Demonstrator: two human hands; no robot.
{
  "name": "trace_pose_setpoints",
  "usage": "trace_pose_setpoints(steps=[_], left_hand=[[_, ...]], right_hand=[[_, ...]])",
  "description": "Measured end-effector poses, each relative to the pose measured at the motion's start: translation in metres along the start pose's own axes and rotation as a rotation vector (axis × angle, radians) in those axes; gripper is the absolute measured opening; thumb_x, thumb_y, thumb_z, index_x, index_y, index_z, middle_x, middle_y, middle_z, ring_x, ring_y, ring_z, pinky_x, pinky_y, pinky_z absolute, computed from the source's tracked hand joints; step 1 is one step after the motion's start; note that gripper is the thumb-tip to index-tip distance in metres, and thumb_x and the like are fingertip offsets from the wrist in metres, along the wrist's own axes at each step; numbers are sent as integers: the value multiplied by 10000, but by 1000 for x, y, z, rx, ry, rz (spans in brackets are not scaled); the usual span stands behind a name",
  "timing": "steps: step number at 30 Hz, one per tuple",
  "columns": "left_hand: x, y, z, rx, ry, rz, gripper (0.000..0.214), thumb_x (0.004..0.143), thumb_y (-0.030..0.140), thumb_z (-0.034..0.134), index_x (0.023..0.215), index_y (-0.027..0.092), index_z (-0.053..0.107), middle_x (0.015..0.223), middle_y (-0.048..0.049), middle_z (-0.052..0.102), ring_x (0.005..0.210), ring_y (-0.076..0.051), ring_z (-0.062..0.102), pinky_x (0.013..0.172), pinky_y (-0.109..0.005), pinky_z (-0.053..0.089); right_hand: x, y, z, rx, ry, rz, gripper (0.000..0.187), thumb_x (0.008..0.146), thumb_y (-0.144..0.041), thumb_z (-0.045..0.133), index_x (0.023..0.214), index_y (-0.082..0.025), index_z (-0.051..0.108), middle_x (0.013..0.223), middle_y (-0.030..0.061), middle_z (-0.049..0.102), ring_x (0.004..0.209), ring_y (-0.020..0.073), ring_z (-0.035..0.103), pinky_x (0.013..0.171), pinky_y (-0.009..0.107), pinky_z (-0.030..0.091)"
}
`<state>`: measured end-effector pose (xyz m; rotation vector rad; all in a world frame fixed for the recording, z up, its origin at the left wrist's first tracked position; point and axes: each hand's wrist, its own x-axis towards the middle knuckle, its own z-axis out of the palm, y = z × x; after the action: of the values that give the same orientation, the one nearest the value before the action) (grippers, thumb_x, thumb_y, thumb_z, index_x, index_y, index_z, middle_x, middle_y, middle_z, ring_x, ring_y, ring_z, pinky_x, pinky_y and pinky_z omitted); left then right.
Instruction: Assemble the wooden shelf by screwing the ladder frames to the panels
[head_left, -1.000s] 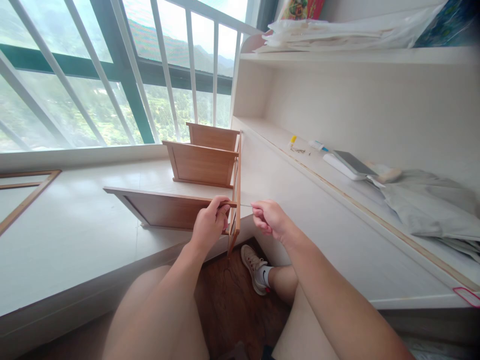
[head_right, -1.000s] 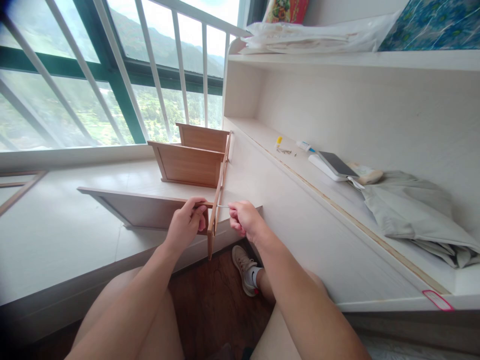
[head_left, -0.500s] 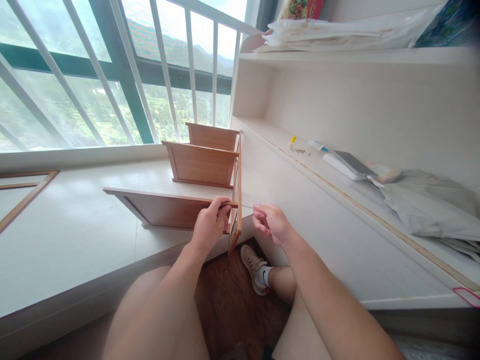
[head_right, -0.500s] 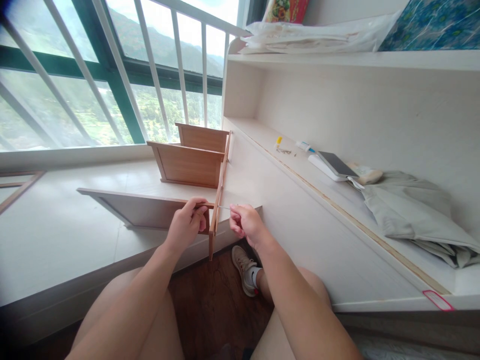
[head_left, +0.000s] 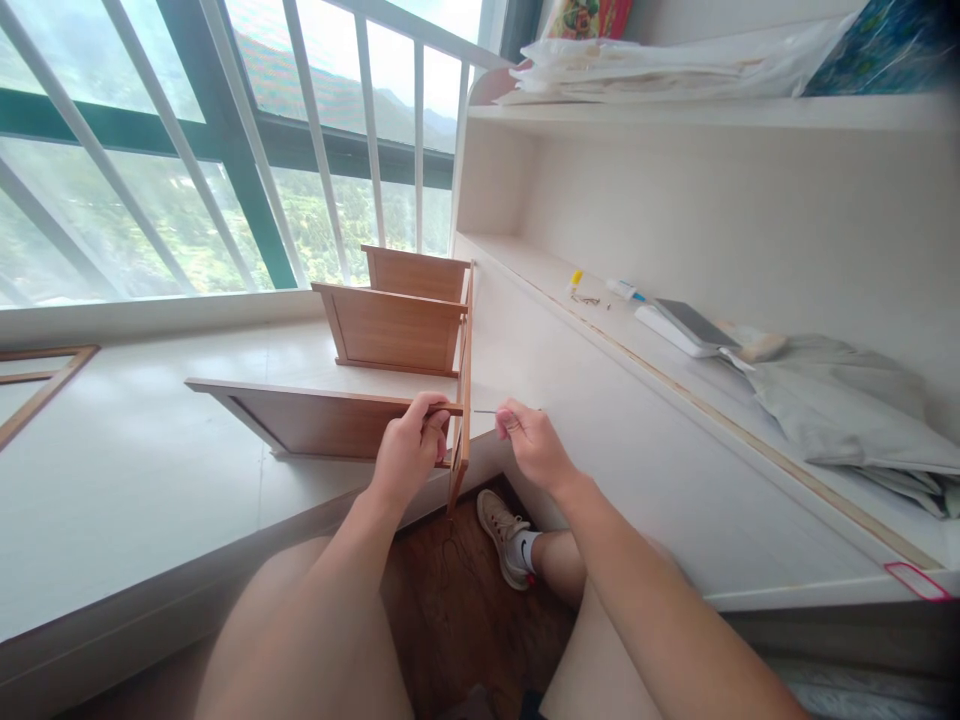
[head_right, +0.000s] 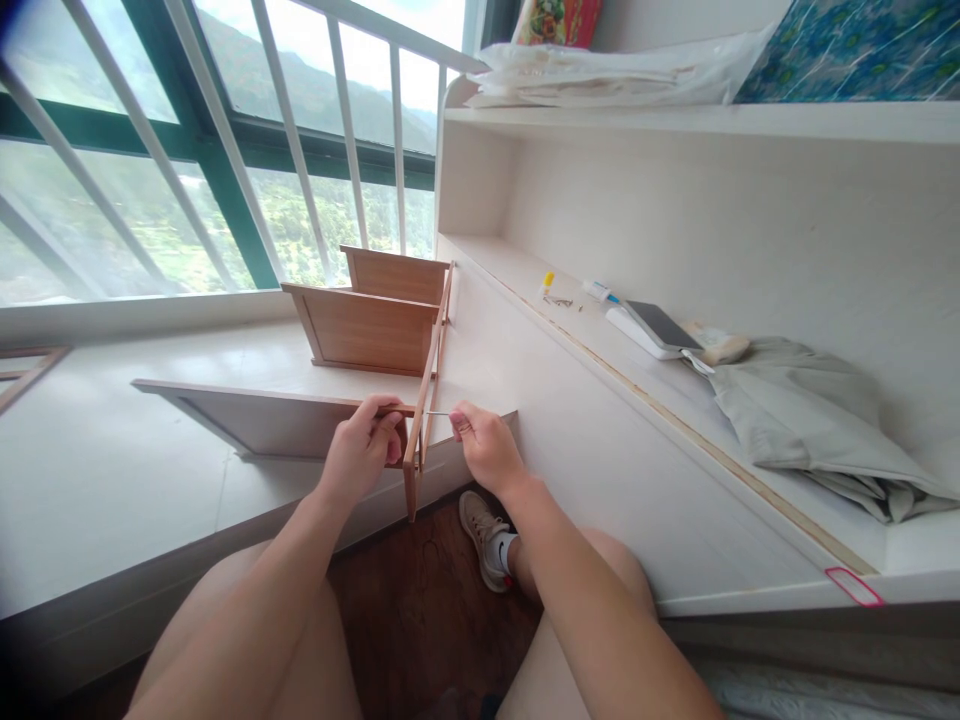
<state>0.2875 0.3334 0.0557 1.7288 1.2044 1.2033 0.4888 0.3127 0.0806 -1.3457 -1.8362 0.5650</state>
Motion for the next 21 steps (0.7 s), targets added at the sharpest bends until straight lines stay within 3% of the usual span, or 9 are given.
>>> trace_pose_setpoints(steps=[11, 21], left_hand=[[-1, 5, 0, -13, 7, 2, 238, 910, 389, 436, 1056, 225, 528, 503, 67, 508, 442, -86, 461, 497, -177, 383], [-1, 6, 1, -38, 2, -7, 228, 913, 382, 439, 1055, 225, 524, 502, 68, 502, 440, -81, 454, 485, -171, 379]], right_hand=[[-1, 8, 17, -51, 103, -30, 407, 980, -457, 279, 725, -210, 477, 661, 2, 497, 633, 135, 465, 663, 232, 344], [-1, 15, 21, -85, 73, -80, 390, 987, -454, 267, 743, -210, 449, 676, 4, 496, 648, 135, 473, 673, 234, 343]])
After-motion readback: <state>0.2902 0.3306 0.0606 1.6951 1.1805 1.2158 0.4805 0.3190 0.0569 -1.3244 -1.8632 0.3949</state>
